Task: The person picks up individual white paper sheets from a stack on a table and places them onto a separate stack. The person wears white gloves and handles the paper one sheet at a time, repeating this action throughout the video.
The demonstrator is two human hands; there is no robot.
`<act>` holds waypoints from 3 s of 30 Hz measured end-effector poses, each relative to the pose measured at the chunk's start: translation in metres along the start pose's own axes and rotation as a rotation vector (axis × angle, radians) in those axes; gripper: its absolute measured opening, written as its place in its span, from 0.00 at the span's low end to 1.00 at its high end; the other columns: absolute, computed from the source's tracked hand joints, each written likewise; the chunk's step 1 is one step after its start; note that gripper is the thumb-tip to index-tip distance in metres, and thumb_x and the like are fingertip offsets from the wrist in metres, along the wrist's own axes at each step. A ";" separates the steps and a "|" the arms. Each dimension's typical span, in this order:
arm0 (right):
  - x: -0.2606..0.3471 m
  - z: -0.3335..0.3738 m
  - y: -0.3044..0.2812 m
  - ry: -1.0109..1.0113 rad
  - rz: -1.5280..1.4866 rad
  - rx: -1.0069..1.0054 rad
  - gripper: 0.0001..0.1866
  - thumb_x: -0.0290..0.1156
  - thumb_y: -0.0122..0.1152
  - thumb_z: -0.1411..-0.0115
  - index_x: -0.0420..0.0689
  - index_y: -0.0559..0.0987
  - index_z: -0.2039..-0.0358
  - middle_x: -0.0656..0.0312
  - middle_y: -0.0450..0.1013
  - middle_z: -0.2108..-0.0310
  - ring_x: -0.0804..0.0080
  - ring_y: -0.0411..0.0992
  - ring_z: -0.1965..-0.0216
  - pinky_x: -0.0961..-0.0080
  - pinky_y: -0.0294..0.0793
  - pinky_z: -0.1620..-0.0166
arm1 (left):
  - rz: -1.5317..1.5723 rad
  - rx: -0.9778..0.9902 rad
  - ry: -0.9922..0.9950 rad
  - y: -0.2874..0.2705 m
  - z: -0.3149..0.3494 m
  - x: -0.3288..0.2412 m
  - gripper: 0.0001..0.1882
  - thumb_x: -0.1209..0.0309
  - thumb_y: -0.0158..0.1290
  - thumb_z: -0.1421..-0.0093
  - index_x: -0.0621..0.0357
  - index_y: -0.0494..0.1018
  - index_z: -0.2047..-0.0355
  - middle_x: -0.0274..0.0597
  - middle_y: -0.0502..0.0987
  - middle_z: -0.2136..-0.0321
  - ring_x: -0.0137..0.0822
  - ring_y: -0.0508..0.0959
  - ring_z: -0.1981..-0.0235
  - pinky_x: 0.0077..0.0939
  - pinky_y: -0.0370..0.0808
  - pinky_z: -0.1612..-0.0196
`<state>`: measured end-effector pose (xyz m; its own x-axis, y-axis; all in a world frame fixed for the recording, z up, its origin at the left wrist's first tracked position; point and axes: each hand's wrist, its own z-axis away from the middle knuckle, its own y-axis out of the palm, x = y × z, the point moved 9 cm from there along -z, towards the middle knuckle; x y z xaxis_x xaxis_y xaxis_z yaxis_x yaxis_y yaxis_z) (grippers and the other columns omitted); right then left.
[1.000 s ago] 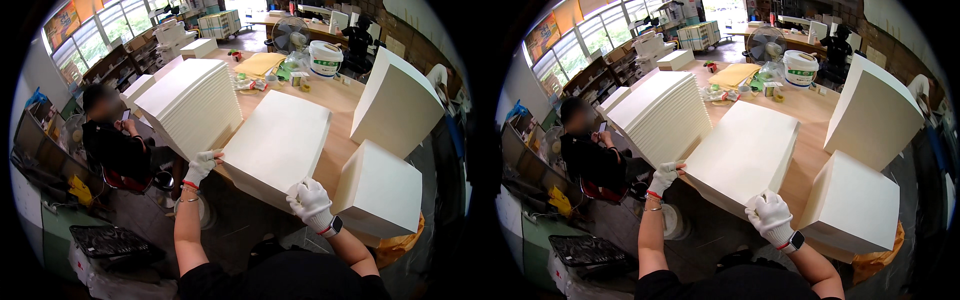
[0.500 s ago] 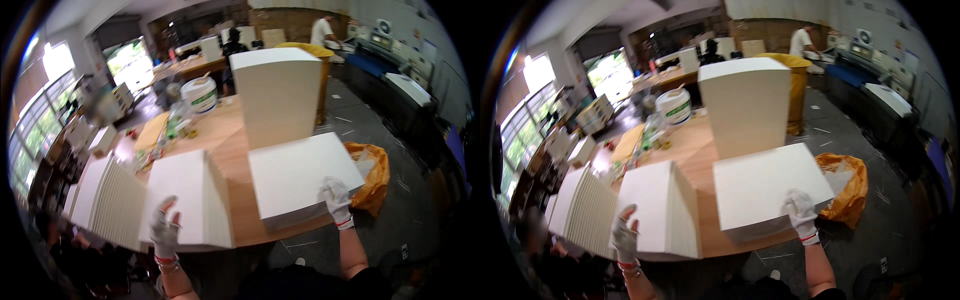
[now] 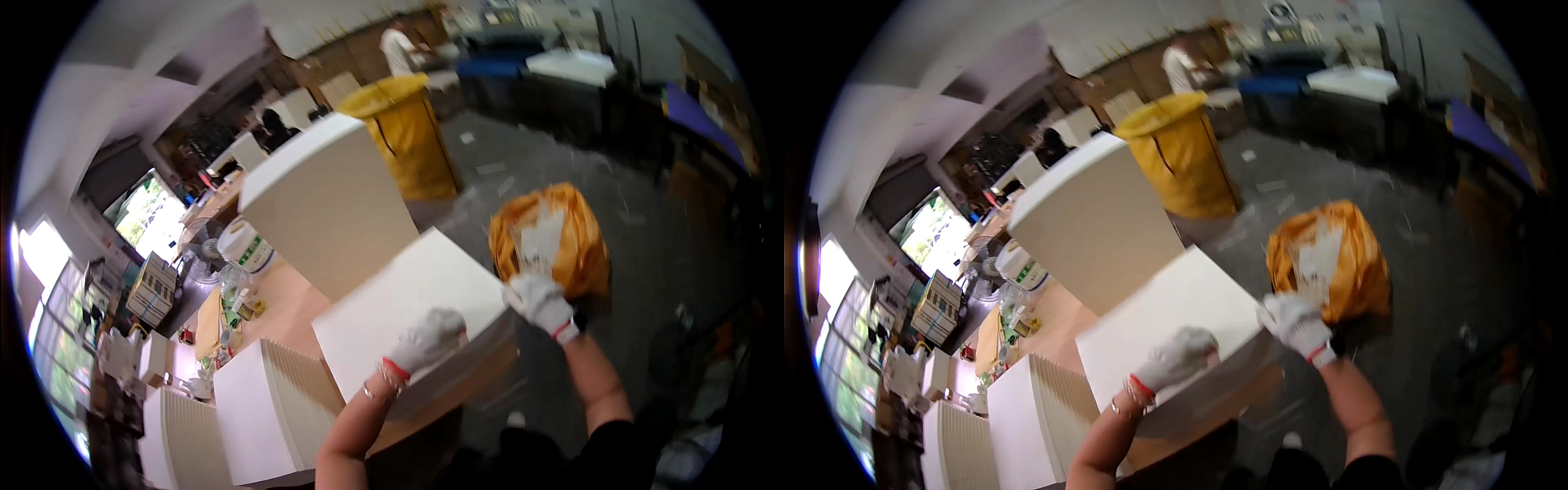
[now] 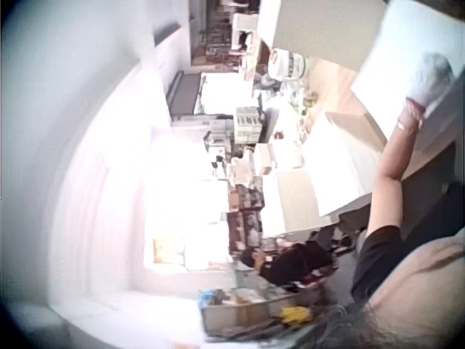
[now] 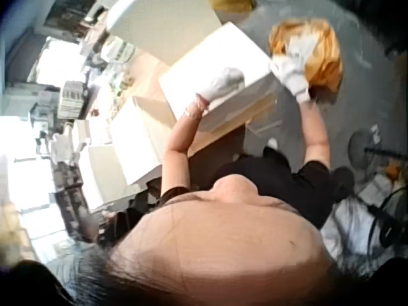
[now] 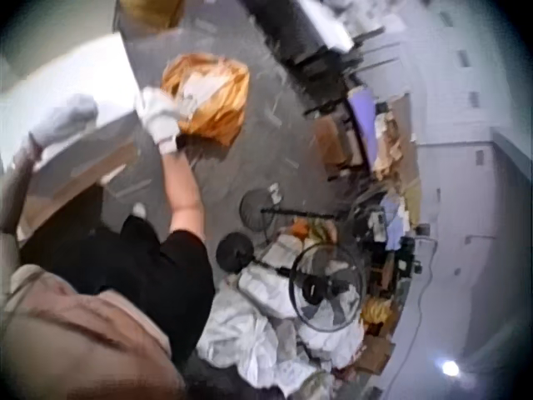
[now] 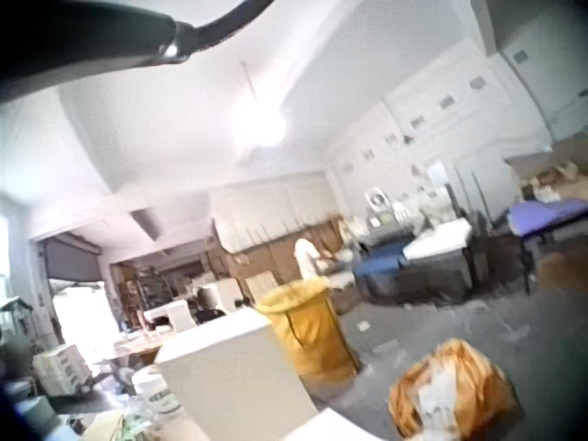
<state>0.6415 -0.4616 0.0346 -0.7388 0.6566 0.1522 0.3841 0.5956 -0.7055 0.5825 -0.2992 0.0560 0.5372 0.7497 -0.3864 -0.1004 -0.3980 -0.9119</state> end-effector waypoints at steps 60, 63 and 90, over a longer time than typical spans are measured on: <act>0.040 -0.042 -0.036 -0.098 -0.384 -0.360 0.07 0.27 0.62 0.44 0.38 0.79 0.65 0.61 0.65 0.77 0.62 0.66 0.76 0.66 0.68 0.69 | 0.214 -0.214 -0.122 -0.011 0.006 0.002 0.24 0.77 0.63 0.50 0.53 0.75 0.51 0.54 0.70 0.46 0.52 0.77 0.54 0.35 0.76 0.54; 0.030 -0.046 -0.032 0.027 -0.570 -0.281 0.06 0.28 0.62 0.44 0.40 0.80 0.67 0.60 0.65 0.77 0.60 0.66 0.75 0.65 0.67 0.69 | 0.149 -0.207 -0.115 -0.014 0.007 -0.004 0.24 0.77 0.62 0.50 0.52 0.75 0.51 0.58 0.66 0.41 0.54 0.77 0.51 0.36 0.76 0.52; 0.035 -0.040 -0.034 -0.030 -0.419 -0.344 0.04 0.27 0.61 0.41 0.41 0.77 0.70 0.57 0.66 0.78 0.60 0.67 0.73 0.65 0.67 0.69 | 0.221 -0.295 -0.059 -0.012 0.004 -0.002 0.29 0.81 0.67 0.57 0.53 0.75 0.53 0.63 0.56 0.35 0.41 0.81 0.62 0.30 0.78 0.58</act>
<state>0.6246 -0.4402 0.0919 -0.8812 0.3199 0.3481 0.2088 0.9239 -0.3205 0.5790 -0.2942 0.0672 0.4797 0.6542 -0.5847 0.0415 -0.6826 -0.7296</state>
